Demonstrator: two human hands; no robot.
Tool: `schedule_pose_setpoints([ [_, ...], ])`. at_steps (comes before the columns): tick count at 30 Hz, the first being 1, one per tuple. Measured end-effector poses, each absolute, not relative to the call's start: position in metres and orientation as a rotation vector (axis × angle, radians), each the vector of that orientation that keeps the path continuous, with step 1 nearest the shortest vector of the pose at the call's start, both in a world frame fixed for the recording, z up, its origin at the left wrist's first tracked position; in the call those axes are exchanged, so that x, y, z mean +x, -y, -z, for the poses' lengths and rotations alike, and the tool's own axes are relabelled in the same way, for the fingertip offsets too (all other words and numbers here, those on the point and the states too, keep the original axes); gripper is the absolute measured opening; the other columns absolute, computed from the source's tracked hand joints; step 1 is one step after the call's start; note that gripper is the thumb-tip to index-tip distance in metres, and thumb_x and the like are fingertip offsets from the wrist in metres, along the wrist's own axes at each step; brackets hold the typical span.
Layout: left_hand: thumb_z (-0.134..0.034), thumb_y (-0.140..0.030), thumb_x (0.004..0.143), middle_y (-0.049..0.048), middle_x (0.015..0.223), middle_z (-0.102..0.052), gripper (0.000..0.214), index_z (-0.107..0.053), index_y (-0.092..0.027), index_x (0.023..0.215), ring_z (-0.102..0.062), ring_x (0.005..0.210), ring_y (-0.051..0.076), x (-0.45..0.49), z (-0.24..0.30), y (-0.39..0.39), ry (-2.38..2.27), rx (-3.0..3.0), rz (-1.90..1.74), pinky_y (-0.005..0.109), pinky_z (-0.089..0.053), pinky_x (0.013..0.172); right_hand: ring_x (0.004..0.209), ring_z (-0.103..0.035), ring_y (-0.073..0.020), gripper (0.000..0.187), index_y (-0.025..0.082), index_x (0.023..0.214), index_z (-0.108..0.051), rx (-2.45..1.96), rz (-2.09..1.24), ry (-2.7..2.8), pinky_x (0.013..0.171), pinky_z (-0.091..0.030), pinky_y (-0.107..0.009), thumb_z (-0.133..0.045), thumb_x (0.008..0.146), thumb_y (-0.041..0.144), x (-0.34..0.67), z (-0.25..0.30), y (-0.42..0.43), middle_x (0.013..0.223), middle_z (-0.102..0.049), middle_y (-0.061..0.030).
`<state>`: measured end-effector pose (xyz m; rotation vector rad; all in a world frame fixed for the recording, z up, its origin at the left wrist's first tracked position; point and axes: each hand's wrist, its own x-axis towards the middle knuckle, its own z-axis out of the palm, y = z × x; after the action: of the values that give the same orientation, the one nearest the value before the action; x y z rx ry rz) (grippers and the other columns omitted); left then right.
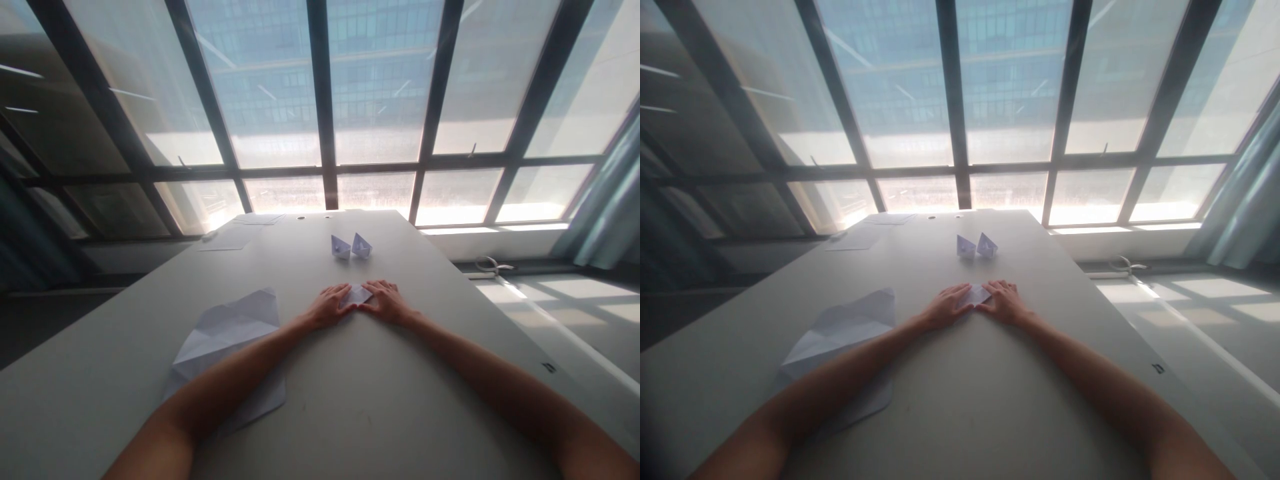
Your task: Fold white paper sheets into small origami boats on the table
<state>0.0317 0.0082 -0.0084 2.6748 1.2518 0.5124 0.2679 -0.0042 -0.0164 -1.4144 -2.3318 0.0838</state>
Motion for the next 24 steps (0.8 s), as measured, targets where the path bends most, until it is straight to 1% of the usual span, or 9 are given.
schedule_pose_setpoints([
  [2, -0.046, -0.066, 0.092, 0.0134, 0.152, -0.044, 0.076, -0.041, -0.018, 0.150, -0.041, 0.140, 0.028, 0.0312, 0.0066, -0.0069, -1.251, 2.658, -0.481, 0.042, -0.029, 0.118, 0.126, -0.047, -0.0297, 0.063, 0.024, 0.138, -0.056, -1.406, -0.093, 2.321, 0.103, -0.033, -0.045, -0.057, 0.088, 0.063, 0.2676, 0.0146, 0.0054, 0.137, -0.060, -0.0113],
  [4, -0.050, -0.068, 0.089, 0.0132, 0.154, -0.042, 0.081, -0.038, -0.019, 0.151, -0.040, 0.141, 0.028, 0.0307, 0.0057, -0.0064, -1.252, 2.649, -0.455, 0.042, -0.028, 0.118, 0.125, -0.048, -0.0295, 0.060, 0.024, 0.136, -0.057, -1.392, -0.107, 2.313, 0.102, -0.033, -0.044, -0.060, 0.088, 0.060, 0.2673, 0.0132, 0.0063, 0.134, -0.062, -0.0109],
  [7, -0.057, -0.067, 0.085, 0.0141, 0.153, -0.043, 0.085, -0.037, -0.019, 0.151, -0.040, 0.141, 0.030, 0.0307, 0.0054, -0.0064, -1.255, 2.651, -0.455, 0.043, -0.029, 0.117, 0.122, -0.050, -0.0293, 0.056, 0.024, 0.133, -0.060, -1.370, -0.124, 2.297, 0.101, -0.033, -0.044, -0.062, 0.088, 0.057, 0.2670, 0.0124, 0.0065, 0.130, -0.064, -0.0105],
  [10, -0.062, -0.064, 0.082, 0.0142, 0.147, -0.050, 0.081, -0.043, -0.019, 0.148, -0.046, 0.136, 0.031, 0.0315, 0.0043, -0.0052, -1.290, 2.654, -0.499, 0.043, -0.035, 0.112, 0.120, -0.051, -0.0288, 0.054, 0.024, 0.131, -0.062, -1.359, -0.136, 2.286, 0.101, -0.033, -0.044, -0.064, 0.088, 0.056, 0.2669, 0.0128, 0.0061, 0.128, -0.066, -0.0103],
  [14, -0.062, -0.061, 0.083, 0.0140, 0.136, -0.059, 0.072, -0.052, -0.019, 0.141, -0.052, 0.126, 0.032, 0.0326, 0.0021, -0.0028, -1.327, 2.697, -0.562, 0.041, -0.042, 0.104, 0.120, -0.051, -0.0284, 0.052, 0.024, 0.130, -0.063, -1.355, -0.153, 2.269, 0.101, -0.034, -0.043, -0.064, 0.088, 0.054, 0.2673, 0.0138, 0.0051, 0.126, -0.066, -0.0102],
  [18, -0.060, -0.062, 0.084, 0.0146, 0.134, -0.060, 0.073, -0.052, -0.017, 0.141, -0.051, 0.123, 0.033, 0.0331, 0.0034, -0.0032, -1.381, 2.710, -0.568, 0.042, -0.041, 0.105, 0.121, -0.051, -0.0286, 0.050, 0.024, 0.129, -0.063, -1.349, -0.176, 2.243, 0.101, -0.034, -0.043, -0.066, 0.087, 0.051, 0.2684, 0.0154, 0.0037, 0.126, -0.067, -0.0103],
  [24, -0.059, -0.063, 0.085, 0.0133, 0.135, -0.059, 0.071, -0.052, -0.018, 0.140, -0.051, 0.121, 0.033, 0.0332, 0.0058, -0.0049, -1.430, 2.692, -0.547, 0.042, -0.039, 0.106, 0.120, -0.052, -0.0280, 0.047, 0.023, 0.127, -0.064, -1.329, -0.206, 2.205, 0.102, -0.036, -0.042, -0.069, 0.086, 0.044, 0.2717, 0.0196, -0.0022, 0.125, -0.067, -0.0095],
])
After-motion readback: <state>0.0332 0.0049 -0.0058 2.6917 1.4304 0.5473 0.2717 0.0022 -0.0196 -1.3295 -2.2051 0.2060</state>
